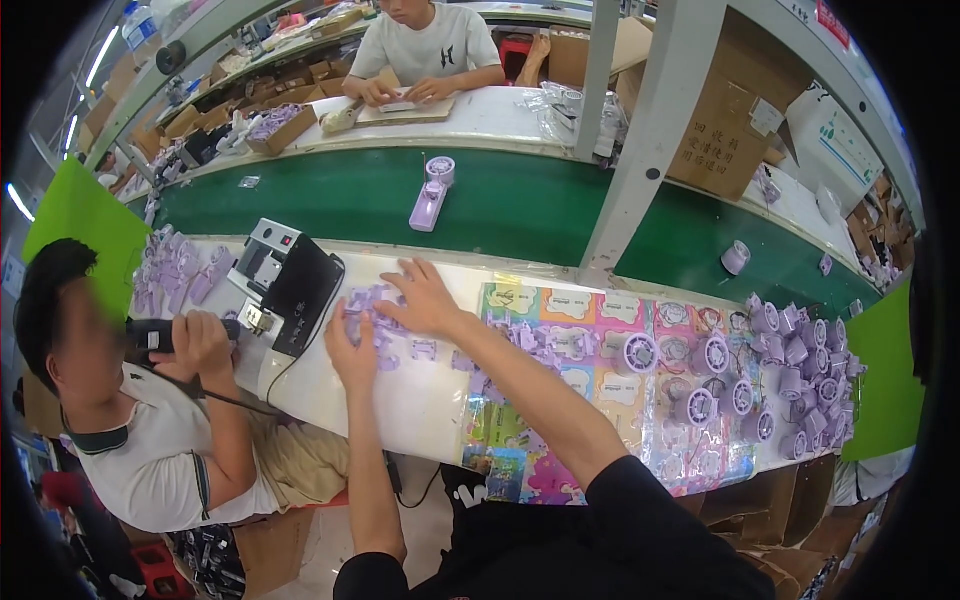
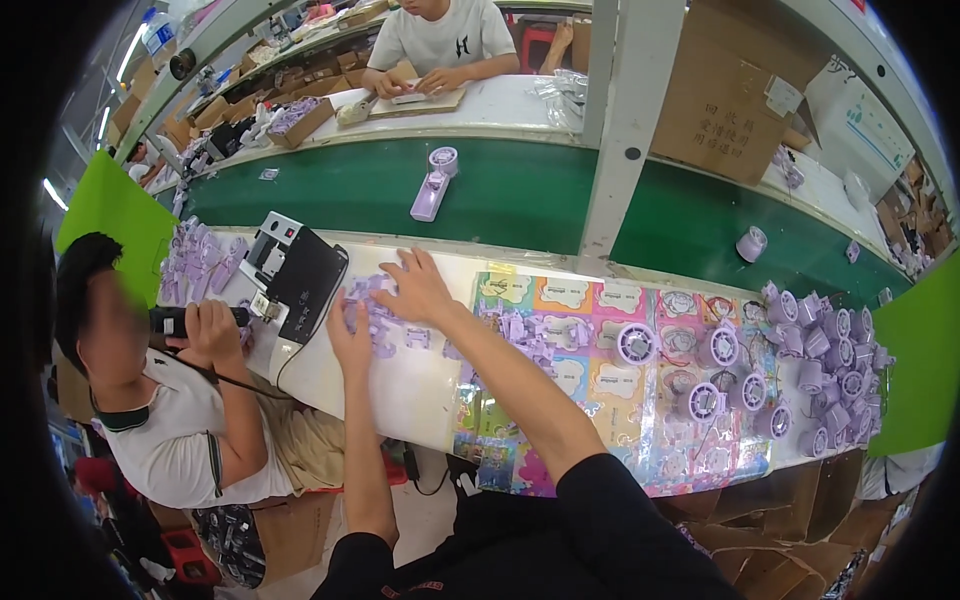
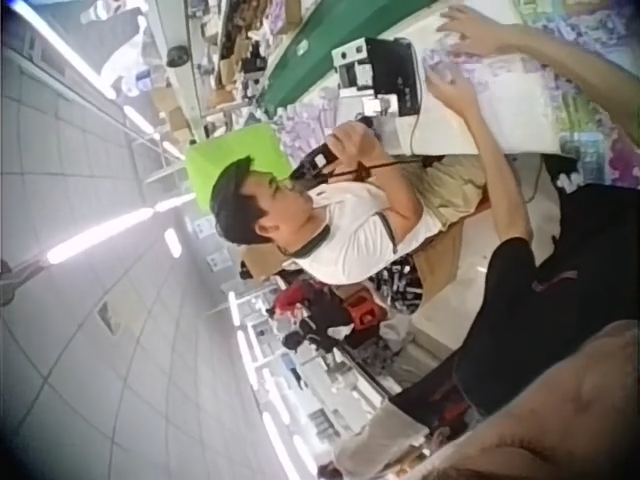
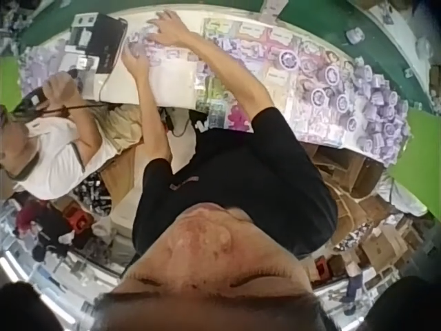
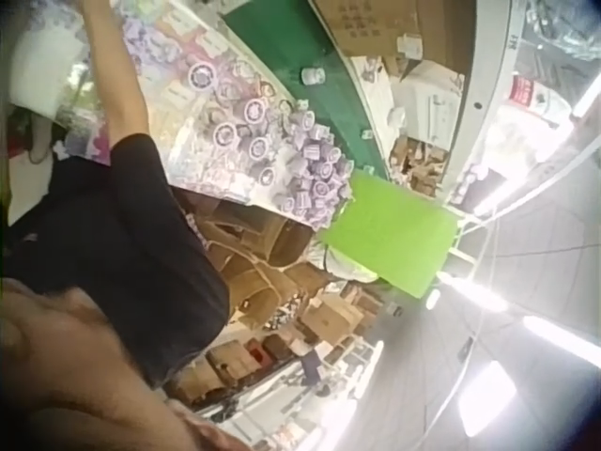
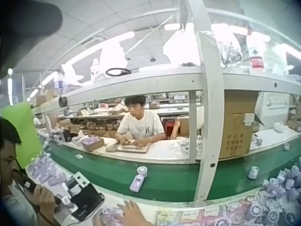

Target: The person assembles portable fans by attaching plastic components to fan head units and fitting them into plastic handles by hand, placing the assembled parts onto the table and conveyor belt.

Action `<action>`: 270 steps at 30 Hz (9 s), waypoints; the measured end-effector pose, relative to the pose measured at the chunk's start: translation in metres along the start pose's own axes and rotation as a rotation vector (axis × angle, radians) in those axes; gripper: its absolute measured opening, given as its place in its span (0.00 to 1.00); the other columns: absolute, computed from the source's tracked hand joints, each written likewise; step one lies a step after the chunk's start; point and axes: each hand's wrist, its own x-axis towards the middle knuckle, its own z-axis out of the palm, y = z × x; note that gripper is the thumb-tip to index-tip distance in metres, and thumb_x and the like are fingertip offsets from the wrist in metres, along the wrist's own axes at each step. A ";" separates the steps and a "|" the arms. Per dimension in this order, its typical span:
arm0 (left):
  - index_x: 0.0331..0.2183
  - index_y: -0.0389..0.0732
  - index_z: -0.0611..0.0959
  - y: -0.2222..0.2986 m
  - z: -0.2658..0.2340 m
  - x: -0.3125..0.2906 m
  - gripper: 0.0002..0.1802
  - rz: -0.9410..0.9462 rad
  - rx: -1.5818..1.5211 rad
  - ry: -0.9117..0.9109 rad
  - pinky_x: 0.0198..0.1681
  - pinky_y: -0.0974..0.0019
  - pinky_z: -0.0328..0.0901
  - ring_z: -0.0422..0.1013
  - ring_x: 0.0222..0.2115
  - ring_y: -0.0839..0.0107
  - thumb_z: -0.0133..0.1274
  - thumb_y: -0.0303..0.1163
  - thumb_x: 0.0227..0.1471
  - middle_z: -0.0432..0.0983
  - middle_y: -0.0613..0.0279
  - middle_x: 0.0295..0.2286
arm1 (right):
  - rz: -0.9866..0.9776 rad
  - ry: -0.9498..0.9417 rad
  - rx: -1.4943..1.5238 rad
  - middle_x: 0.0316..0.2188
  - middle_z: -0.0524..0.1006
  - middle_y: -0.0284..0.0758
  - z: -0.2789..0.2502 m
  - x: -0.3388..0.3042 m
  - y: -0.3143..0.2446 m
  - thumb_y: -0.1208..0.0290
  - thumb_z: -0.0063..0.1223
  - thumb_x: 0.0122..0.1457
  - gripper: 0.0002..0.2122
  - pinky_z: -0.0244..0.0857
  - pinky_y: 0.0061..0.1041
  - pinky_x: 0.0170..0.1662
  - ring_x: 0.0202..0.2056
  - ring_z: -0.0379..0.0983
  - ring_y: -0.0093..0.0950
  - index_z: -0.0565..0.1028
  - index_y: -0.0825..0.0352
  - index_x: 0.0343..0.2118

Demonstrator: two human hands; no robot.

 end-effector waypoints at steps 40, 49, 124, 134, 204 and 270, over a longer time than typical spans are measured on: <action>0.49 0.40 0.81 -0.034 0.042 0.074 0.21 0.297 0.466 -0.151 0.60 0.49 0.60 0.66 0.55 0.44 0.59 0.35 0.53 0.71 0.39 0.53 | 0.038 0.483 -0.333 0.48 0.73 0.38 -0.171 -0.216 -0.031 0.70 0.65 0.49 0.19 0.62 0.42 0.54 0.53 0.66 0.41 0.76 0.63 0.46; 0.48 0.36 0.82 0.053 0.023 0.004 0.15 -0.003 -0.286 -0.565 0.64 0.61 0.55 0.63 0.61 0.60 0.55 0.30 0.60 0.71 0.49 0.56 | 0.391 0.581 -0.541 0.53 0.69 0.43 -0.191 -0.281 0.028 0.64 0.68 0.49 0.30 0.59 0.46 0.57 0.57 0.61 0.46 0.71 0.62 0.56; 0.54 0.35 0.73 0.203 0.064 -0.197 0.38 0.274 -0.371 -0.700 0.53 0.52 0.64 0.69 0.49 0.47 0.67 0.24 0.39 0.71 0.44 0.47 | -0.029 0.232 -0.472 0.35 0.78 0.38 -0.233 -0.220 0.037 0.76 0.57 0.48 0.11 0.74 0.35 0.41 0.41 0.76 0.38 0.77 0.68 0.36; 0.55 0.35 0.73 0.209 0.069 -0.201 0.38 0.193 -0.380 -0.645 0.51 0.53 0.65 0.70 0.47 0.47 0.69 0.25 0.40 0.72 0.45 0.46 | 0.078 0.279 -0.257 0.48 0.74 0.43 -0.215 -0.295 -0.003 0.78 0.58 0.56 0.16 0.74 0.32 0.43 0.42 0.76 0.40 0.76 0.69 0.49; 0.33 0.30 0.80 0.204 0.063 -0.203 0.05 -0.337 -0.963 -0.885 0.45 0.68 0.62 0.70 0.38 0.70 0.54 0.22 0.54 0.75 0.57 0.36 | 0.534 0.227 0.652 0.40 0.78 0.41 -0.211 -0.326 -0.023 0.72 0.59 0.62 0.17 0.71 0.28 0.46 0.42 0.77 0.29 0.72 0.71 0.52; 0.51 0.37 0.78 0.205 0.002 -0.217 0.22 -0.648 -0.959 -0.813 0.52 0.68 0.67 0.72 0.47 0.71 0.59 0.23 0.53 0.76 0.59 0.47 | 0.179 0.151 -0.312 0.36 0.75 0.40 -0.207 -0.253 0.040 0.72 0.63 0.52 0.14 0.71 0.40 0.41 0.38 0.76 0.43 0.75 0.63 0.42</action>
